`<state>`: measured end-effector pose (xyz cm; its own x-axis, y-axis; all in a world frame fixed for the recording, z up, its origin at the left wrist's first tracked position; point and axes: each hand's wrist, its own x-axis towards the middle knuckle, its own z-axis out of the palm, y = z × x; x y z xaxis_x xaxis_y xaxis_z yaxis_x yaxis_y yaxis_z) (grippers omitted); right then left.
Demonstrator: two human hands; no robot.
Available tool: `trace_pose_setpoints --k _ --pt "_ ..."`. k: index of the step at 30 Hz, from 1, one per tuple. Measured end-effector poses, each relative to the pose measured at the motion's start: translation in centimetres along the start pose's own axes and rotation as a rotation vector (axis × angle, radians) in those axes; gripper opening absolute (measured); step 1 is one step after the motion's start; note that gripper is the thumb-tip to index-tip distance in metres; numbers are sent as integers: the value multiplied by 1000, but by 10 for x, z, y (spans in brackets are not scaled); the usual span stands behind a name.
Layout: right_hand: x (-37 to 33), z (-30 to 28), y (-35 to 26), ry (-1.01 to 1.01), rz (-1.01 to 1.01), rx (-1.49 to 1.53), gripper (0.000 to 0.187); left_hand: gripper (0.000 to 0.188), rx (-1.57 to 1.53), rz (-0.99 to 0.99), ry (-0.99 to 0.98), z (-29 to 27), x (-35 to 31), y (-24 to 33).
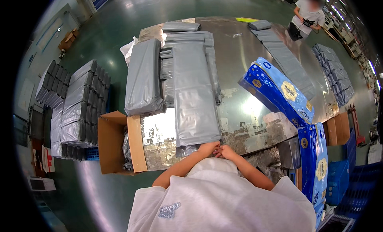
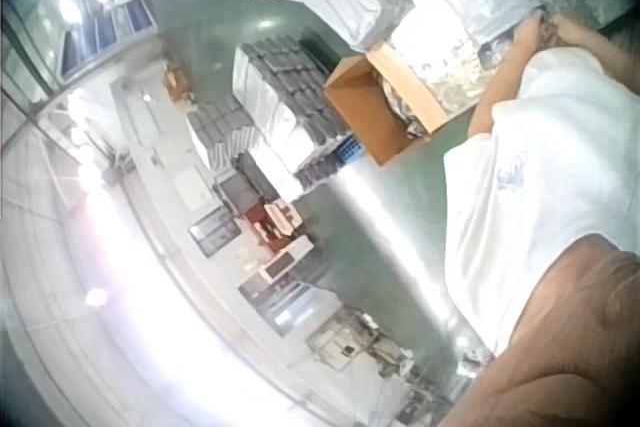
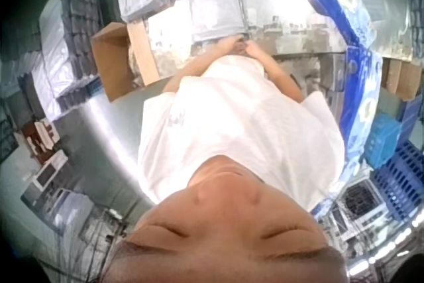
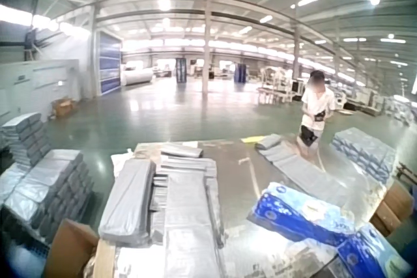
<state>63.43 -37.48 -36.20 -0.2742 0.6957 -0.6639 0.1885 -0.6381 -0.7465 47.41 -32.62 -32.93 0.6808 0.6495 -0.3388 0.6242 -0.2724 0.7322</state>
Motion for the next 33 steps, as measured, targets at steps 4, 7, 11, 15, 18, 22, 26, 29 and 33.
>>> trace_pose_setpoints --k 4,7,11,15,18,22,26,29,33 --pt "3 -6 5 -61 41 48 14 14 -40 199 186 -9 -34 -13" --pt "3 -14 20 -8 84 92 12 18 -54 -20 512 -23 -107 -61" --pt "-2 -27 35 -19 151 322 20 24 77 -939 1024 -49 -255 -214" --pt "-7 -48 38 71 204 53 28 34 461 -1543 405 -63 -326 -254" --pt "-44 -50 -16 404 54 -1039 41 36 255 -1376 813 -98 -291 -266" --pt "-42 -41 -63 705 -626 -1518 59 34 773 -447 761 -79 -178 -244" --pt "-24 -34 -81 275 -1142 -1850 60 43 934 225 257 -95 -116 -96" --pt "-4 -48 -70 79 -984 -1886 48 49 1116 311 153 -92 -105 -98" --pt "13 -73 -68 144 -740 -1146 26 33 707 343 226 -116 -117 -117"
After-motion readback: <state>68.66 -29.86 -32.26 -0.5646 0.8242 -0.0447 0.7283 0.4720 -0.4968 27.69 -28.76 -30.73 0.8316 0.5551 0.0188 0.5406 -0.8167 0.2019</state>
